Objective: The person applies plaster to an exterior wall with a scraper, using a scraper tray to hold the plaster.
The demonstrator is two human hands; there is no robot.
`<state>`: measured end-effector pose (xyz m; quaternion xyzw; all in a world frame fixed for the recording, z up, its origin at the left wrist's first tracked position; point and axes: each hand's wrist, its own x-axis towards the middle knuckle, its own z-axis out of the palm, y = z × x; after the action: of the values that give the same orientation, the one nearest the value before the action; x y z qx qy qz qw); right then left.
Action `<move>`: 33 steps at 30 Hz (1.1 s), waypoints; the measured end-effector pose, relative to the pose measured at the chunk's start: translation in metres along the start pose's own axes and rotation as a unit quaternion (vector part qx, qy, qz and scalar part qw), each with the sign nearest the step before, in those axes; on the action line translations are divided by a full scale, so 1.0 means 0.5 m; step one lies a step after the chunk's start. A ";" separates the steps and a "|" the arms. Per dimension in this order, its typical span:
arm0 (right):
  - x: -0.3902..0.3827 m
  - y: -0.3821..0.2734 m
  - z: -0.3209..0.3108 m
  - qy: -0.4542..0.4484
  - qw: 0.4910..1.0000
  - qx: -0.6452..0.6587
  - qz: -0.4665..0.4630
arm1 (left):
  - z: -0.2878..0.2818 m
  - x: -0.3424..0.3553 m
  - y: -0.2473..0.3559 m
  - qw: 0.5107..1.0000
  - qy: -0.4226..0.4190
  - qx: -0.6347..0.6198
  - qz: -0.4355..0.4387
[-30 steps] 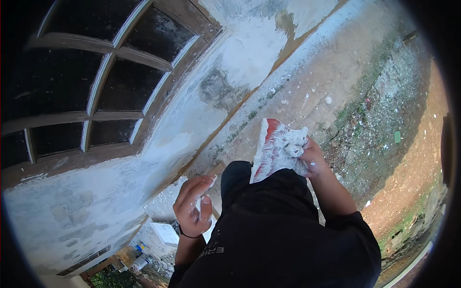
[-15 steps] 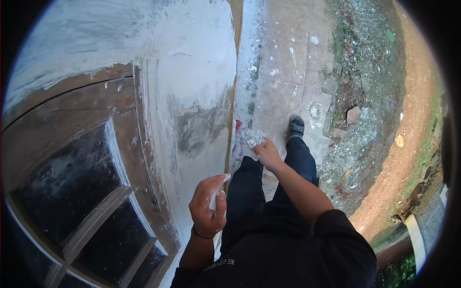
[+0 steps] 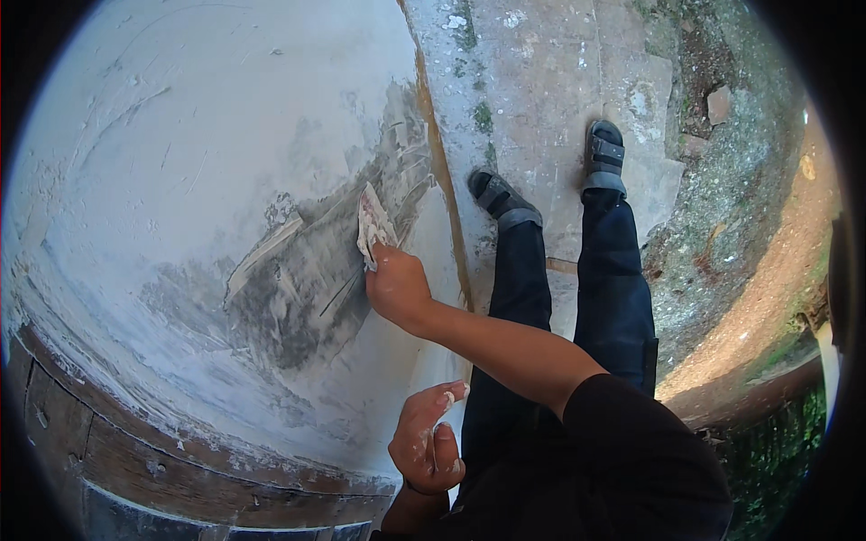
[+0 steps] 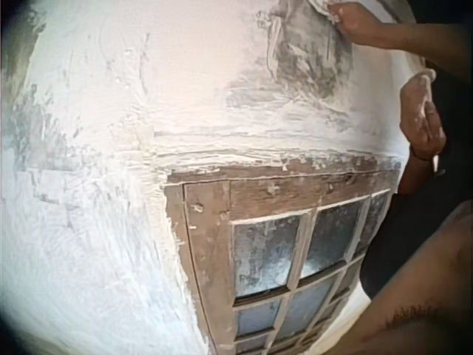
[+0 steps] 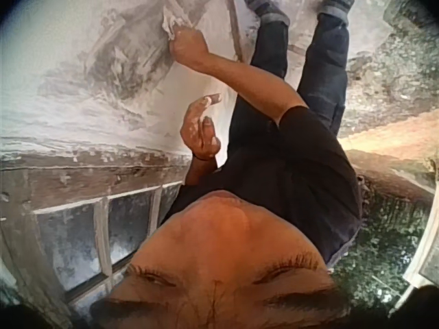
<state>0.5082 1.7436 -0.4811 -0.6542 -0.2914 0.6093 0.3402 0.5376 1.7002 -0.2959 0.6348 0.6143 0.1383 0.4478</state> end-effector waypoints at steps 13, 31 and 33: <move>-0.027 -0.008 -0.158 -0.136 0.989 0.063 -0.012 | 0.005 -0.010 -0.004 1.000 -0.008 -0.007 0.013; -0.031 -0.072 -0.087 -0.171 0.983 0.057 -0.044 | -0.012 -0.012 0.014 0.997 -0.001 -0.016 0.077; -0.061 -0.105 -0.098 -0.187 0.978 0.078 -0.057 | -0.017 -0.016 0.024 0.997 0.005 -0.008 0.082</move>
<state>0.5558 1.7463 -0.4194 -0.4822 -0.3385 0.7215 0.3636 0.5378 1.6982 -0.2792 0.6787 0.5616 0.1825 0.4365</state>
